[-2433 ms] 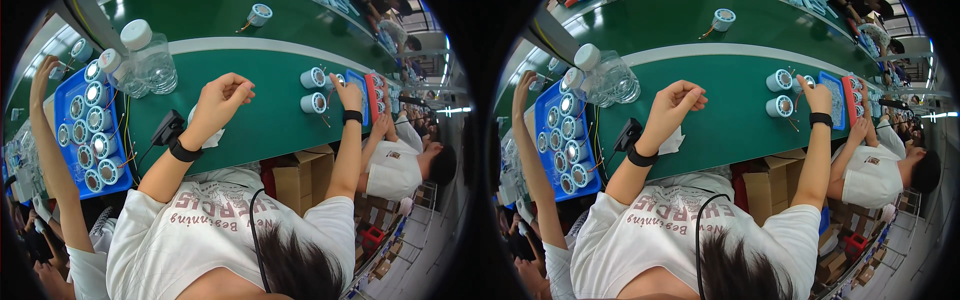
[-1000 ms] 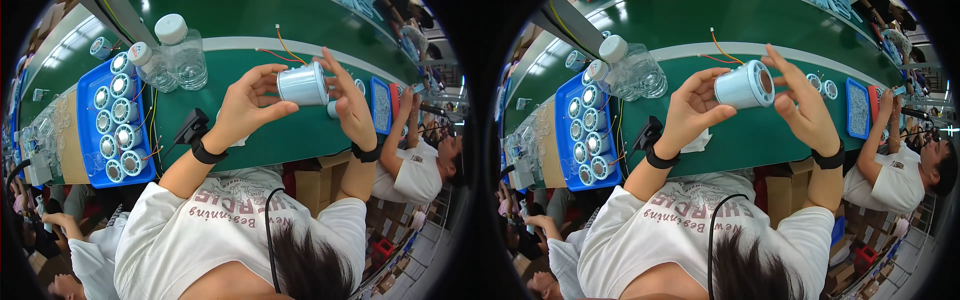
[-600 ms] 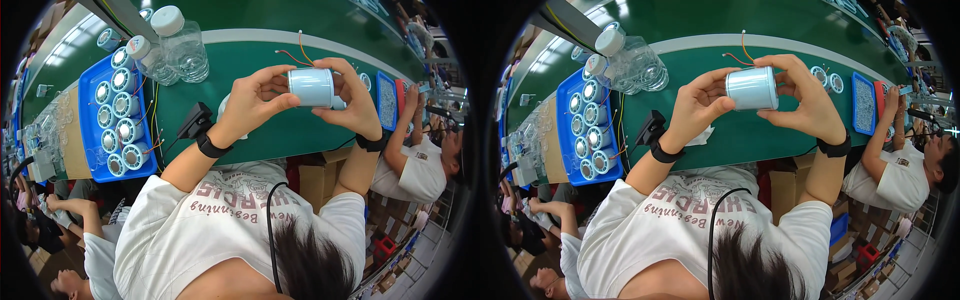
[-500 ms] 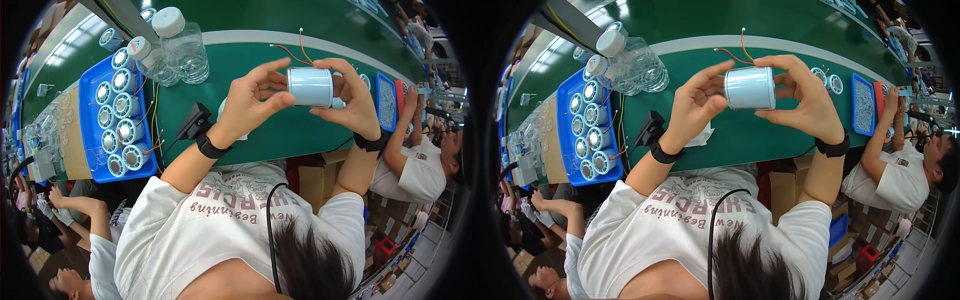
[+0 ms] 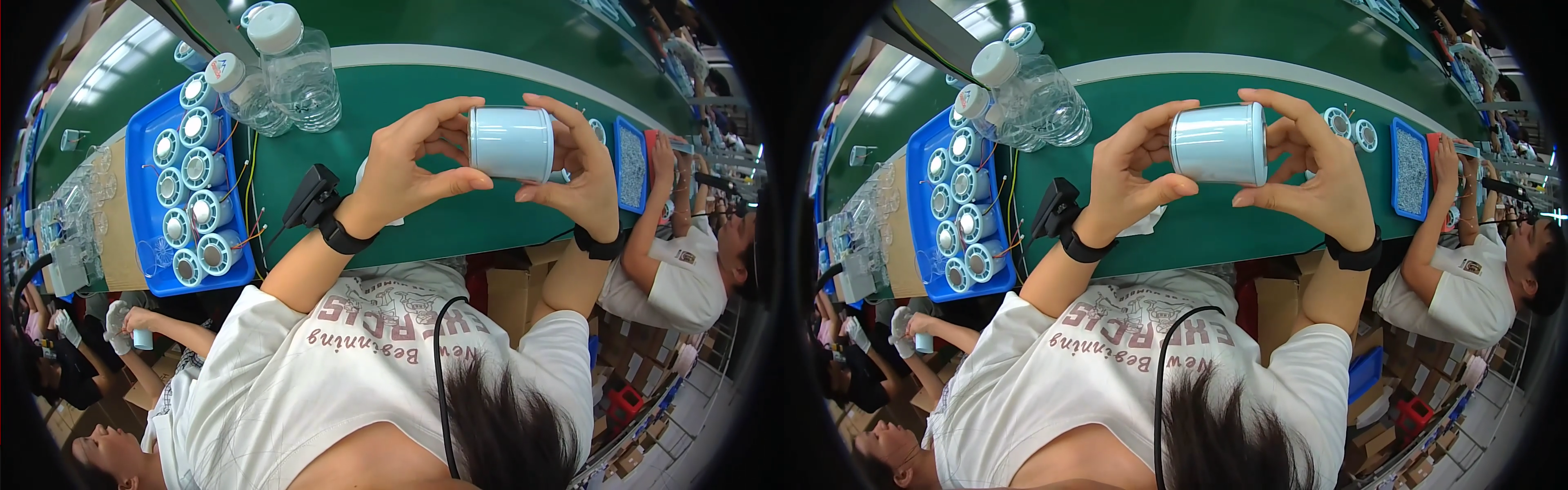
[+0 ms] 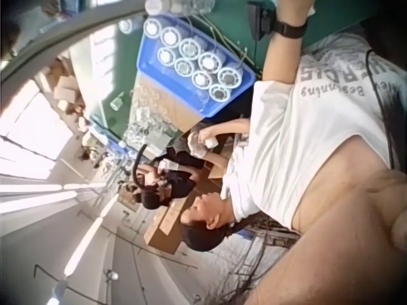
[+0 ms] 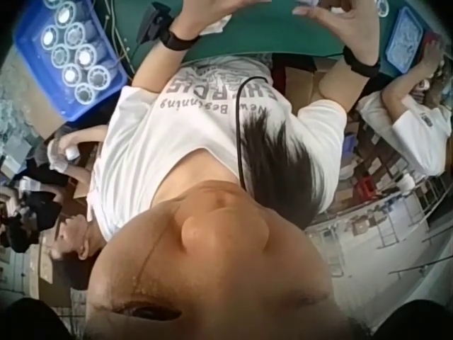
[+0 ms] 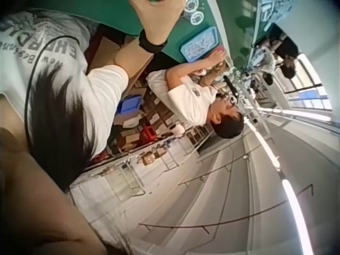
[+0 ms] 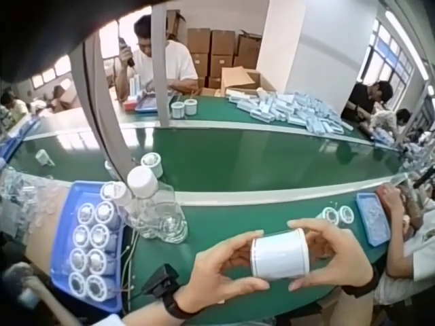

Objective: Cleaning small cylindrical electronic components with a cloth at an assembly line station.

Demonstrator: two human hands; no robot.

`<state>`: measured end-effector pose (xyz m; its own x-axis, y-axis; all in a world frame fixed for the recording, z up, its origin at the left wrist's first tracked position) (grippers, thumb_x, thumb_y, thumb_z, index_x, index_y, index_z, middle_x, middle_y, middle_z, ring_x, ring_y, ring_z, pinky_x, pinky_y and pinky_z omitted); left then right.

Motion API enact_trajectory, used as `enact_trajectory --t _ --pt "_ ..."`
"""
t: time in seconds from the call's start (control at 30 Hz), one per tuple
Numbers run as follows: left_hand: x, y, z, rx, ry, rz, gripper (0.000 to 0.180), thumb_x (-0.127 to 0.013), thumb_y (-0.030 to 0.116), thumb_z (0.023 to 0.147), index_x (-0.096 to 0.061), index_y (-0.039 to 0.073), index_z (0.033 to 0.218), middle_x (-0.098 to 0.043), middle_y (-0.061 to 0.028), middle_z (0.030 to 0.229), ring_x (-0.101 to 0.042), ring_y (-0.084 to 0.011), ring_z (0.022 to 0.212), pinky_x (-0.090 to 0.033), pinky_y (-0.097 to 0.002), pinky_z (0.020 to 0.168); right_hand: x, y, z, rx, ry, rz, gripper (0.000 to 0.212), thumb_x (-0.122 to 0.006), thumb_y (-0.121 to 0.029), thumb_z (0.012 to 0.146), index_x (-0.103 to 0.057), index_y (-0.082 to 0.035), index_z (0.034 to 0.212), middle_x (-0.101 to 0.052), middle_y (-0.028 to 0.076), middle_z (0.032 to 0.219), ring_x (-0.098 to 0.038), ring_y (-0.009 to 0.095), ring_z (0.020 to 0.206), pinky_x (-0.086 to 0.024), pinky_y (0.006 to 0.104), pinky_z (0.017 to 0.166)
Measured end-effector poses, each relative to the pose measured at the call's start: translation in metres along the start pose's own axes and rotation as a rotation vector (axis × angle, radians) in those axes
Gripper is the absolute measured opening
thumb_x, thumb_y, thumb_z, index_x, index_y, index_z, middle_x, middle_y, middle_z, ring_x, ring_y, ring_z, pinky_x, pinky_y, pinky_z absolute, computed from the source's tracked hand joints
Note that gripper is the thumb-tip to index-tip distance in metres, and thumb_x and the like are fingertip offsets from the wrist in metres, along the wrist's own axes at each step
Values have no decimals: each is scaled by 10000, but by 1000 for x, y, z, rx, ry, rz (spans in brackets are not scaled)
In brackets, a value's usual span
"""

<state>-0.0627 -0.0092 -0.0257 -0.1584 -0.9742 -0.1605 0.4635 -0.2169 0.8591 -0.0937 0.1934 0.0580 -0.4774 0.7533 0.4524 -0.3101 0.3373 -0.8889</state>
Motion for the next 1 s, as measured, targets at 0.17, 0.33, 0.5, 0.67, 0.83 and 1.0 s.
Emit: enact_trajectory --t 0.17,0.33,0.5,0.67,0.83,1.0 --pt "2 -3 -1 -41 -13 43 653 -851 239 740 -562 14 1280 -673 -83 891 -677 -153 750 -573 -264 660 -2 5 -2 -29 -16 84 864 -878 -29 618 -484 -66 1385 -669 64 866 -669 120 795 -537 227 636" --pt "2 4 -7 -90 -51 200 405 -735 161 871 -599 -19 1206 -675 -117 914 -664 -157 786 -546 -266 669 36 5 -44 -61 317 -174 757 -865 -79 673 -524 -27 1346 -651 52 807 -648 98 730 -506 199 627" --pt "-3 2 0 -207 -69 490 275 -631 -80 804 -675 16 1059 -661 -117 858 -637 -178 696 -512 -266 587 112 59 -107 -618 766 -470 663 -849 -175 728 -564 -7 1303 -632 37 732 -608 83 680 -472 190 612" --pt "-14 0 3 -343 -86 457 301 -604 -145 753 -689 17 993 -661 -110 863 -637 -192 693 -509 -266 580 124 112 -128 -623 693 -683 652 -837 -212 732 -574 -31 1300 -640 55 691 -599 97 650 -483 245 611" --pt "-12 -6 3 -329 -47 505 292 -607 -136 760 -688 25 989 -654 -102 849 -633 -191 697 -507 -267 586 116 161 -111 -562 550 -490 710 -834 -223 739 -531 -53 1358 -657 75 803 -602 109 685 -482 258 617" --pt "-7 -28 3 -159 -86 656 163 -652 25 793 -691 105 929 -651 -69 817 -645 -245 685 -526 -354 581 125 69 -90 -316 562 -990 638 -732 -158 833 -484 -38 1408 -638 126 1210 -596 226 1116 -499 308 875"
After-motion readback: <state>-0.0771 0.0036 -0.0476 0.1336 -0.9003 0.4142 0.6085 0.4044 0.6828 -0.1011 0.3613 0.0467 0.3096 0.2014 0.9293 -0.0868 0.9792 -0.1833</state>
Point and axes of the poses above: each hand's wrist, its own z-axis towards the middle knuckle, its own x-axis out of the back of the hand, y = z × x, the point moved 2 cm from there along z, towards the middle knuckle
